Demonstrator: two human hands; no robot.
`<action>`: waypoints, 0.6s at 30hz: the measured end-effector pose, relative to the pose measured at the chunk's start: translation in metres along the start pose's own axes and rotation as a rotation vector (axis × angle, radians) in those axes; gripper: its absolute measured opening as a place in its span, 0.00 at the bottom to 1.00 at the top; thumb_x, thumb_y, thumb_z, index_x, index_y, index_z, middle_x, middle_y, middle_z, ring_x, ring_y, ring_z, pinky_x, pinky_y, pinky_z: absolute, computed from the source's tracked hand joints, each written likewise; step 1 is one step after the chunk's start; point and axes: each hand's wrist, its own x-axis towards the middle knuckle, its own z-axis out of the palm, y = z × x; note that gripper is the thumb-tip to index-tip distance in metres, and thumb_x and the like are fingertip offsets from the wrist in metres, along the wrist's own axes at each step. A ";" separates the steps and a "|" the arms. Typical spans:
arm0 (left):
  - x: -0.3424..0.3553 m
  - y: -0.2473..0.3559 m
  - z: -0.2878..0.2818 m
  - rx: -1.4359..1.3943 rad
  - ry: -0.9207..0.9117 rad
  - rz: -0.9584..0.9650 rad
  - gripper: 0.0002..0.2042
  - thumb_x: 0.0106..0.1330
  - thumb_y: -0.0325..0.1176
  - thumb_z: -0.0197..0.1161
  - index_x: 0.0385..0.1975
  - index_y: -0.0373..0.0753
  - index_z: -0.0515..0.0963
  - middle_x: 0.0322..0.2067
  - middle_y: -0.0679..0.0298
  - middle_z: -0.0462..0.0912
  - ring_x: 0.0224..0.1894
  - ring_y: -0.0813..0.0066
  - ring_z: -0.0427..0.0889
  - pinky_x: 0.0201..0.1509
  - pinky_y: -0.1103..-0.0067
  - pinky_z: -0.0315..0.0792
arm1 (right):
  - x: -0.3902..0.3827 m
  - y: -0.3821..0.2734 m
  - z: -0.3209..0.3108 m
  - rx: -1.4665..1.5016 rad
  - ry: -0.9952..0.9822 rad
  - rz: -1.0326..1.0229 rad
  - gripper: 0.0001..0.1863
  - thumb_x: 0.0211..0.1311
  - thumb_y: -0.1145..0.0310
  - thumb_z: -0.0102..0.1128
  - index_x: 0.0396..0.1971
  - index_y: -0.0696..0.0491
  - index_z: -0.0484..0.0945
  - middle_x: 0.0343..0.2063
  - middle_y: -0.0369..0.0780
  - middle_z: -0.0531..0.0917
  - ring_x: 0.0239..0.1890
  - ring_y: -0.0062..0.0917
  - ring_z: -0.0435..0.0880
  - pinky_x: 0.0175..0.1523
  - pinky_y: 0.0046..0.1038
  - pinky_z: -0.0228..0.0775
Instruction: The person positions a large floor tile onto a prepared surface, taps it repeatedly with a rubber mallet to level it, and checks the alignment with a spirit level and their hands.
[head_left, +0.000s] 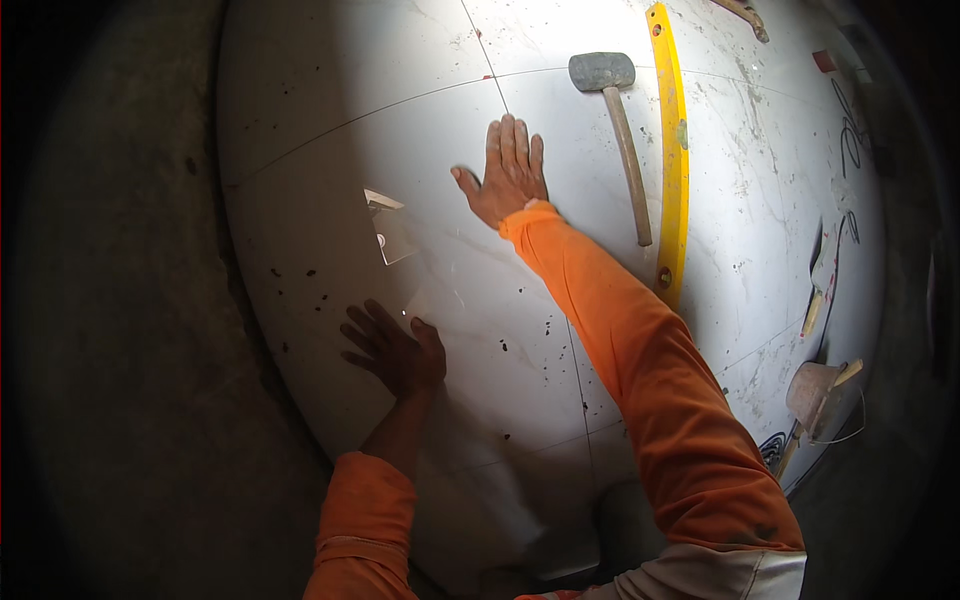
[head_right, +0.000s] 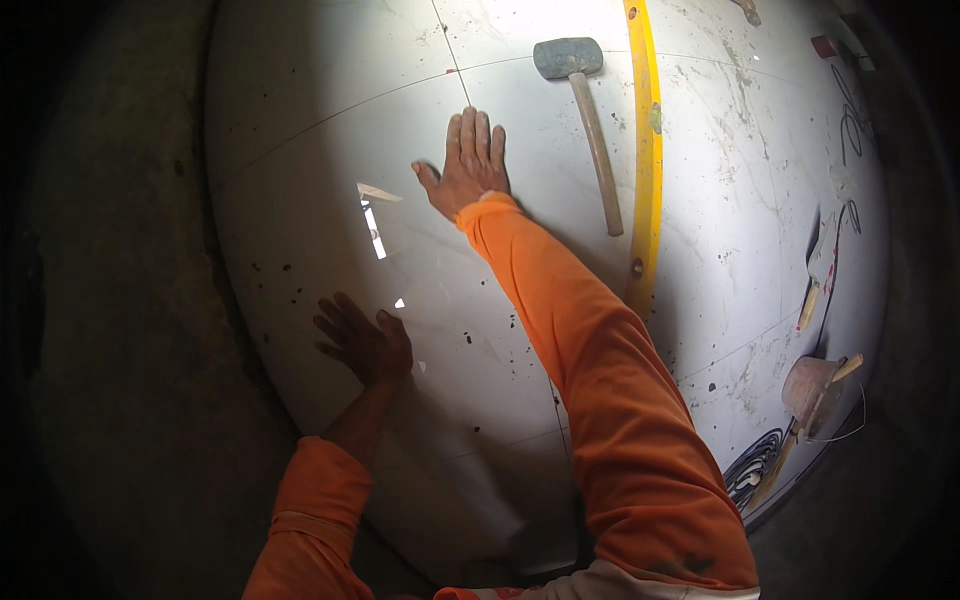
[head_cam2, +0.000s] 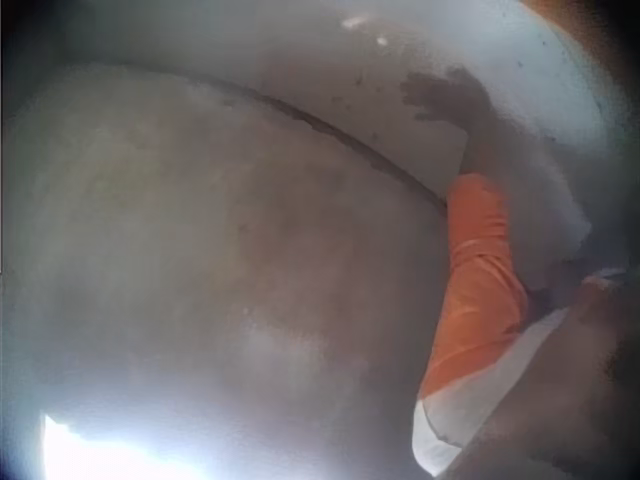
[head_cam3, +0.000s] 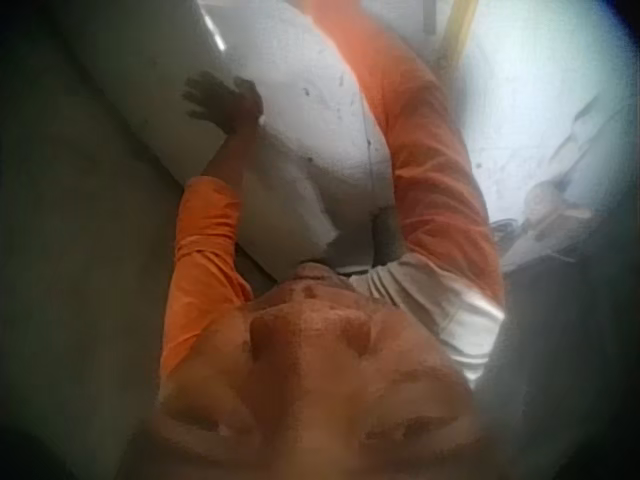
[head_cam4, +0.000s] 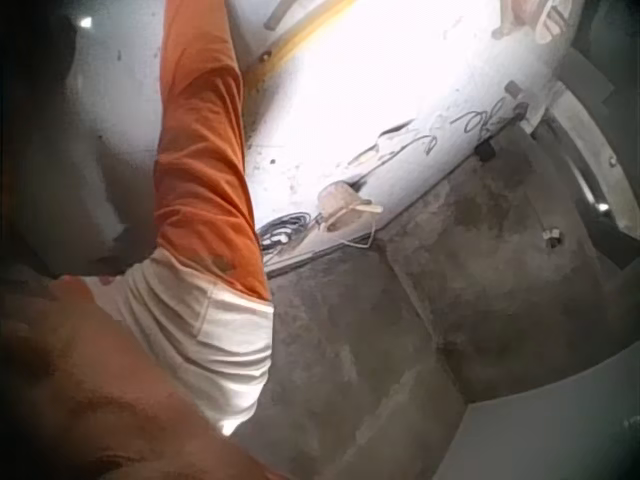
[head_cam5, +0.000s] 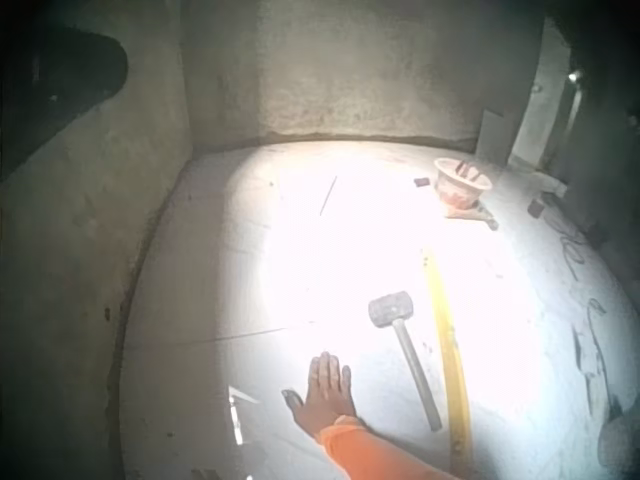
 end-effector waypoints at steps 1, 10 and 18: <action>0.000 -0.001 -0.001 0.001 0.001 -0.003 0.40 0.65 0.48 0.49 0.72 0.34 0.43 0.73 0.42 0.36 0.73 0.32 0.34 0.68 0.36 0.33 | -0.011 0.001 -0.001 0.001 -0.001 -0.003 0.48 0.68 0.39 0.38 0.70 0.66 0.44 0.73 0.55 0.45 0.76 0.44 0.38 0.76 0.47 0.27; -0.002 0.001 -0.002 0.021 0.022 0.005 0.39 0.66 0.47 0.47 0.73 0.37 0.41 0.73 0.44 0.37 0.74 0.36 0.33 0.70 0.40 0.31 | -0.079 0.080 -0.024 -0.108 -0.073 -0.054 0.37 0.71 0.49 0.40 0.72 0.55 0.49 0.74 0.48 0.47 0.76 0.40 0.41 0.76 0.48 0.26; -0.001 0.003 0.006 0.019 0.053 0.012 0.40 0.66 0.50 0.45 0.73 0.36 0.42 0.73 0.42 0.37 0.73 0.33 0.35 0.70 0.39 0.32 | -0.169 0.095 -0.044 -0.110 -0.253 -0.306 0.33 0.71 0.54 0.43 0.72 0.48 0.52 0.74 0.41 0.48 0.76 0.38 0.42 0.76 0.48 0.30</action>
